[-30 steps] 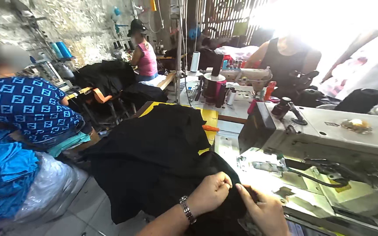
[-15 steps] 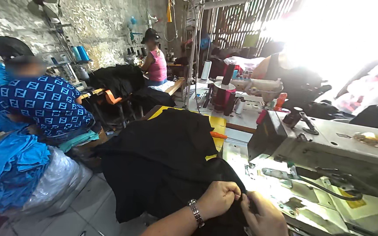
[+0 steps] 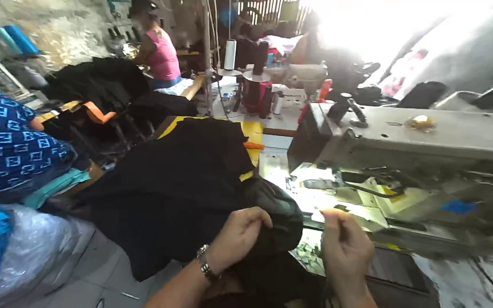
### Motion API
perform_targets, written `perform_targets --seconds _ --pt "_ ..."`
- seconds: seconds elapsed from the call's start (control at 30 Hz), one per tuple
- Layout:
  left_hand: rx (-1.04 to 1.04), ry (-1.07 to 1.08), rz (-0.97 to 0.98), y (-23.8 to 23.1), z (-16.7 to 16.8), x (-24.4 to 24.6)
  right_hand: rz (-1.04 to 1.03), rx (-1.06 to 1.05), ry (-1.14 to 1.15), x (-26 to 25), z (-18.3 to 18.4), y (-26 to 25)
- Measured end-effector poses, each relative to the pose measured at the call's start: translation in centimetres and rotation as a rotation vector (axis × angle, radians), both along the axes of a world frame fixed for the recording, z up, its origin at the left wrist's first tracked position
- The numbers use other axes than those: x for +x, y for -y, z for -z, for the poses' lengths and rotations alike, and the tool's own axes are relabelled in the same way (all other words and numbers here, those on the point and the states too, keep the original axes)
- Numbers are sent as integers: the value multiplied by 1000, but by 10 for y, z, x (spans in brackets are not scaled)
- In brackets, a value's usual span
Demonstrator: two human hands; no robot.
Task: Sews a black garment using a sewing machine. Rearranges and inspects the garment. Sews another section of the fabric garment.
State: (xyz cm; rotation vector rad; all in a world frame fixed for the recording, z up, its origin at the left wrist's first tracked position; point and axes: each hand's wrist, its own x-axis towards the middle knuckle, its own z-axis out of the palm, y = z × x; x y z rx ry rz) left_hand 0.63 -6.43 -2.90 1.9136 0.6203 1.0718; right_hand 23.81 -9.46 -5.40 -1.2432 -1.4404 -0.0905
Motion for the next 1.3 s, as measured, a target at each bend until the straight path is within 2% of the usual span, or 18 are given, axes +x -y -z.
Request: perform_targets --seconds 0.13,0.23,0.3,0.5,0.57,0.7,0.9,0.97,1.07,1.2,1.3 --pt "-39 -71 55 11 -4 30 -52 -30 96 -11 1 -1" --pt "164 -376 -73 -13 -7 38 -143 -76 31 -7 -3 4" --pt "215 -526 -69 -30 -5 38 -213 -90 -17 -10 -5 8" --pt "191 -450 -123 -34 3 40 -297 -143 -148 -6 -11 16" --pt "176 -478 -145 -33 2 39 -312 -175 -182 -8 -13 18" --pt "279 -613 -90 -40 4 40 -337 -180 -160 -10 -16 21" --pt "274 -305 -222 -45 6 33 -156 -164 -27 6 -12 17" --pt "303 -266 -262 -44 10 32 -136 -171 6 7 -6 15" --pt "282 -190 -299 -44 18 33 -173 -184 -2 3 -2 14" --pt "74 -33 -257 -38 20 33 -322 -201 -78 -4 -7 19" --pt "-51 -8 -256 -35 18 40 -404 -158 -100 -12 -12 21"
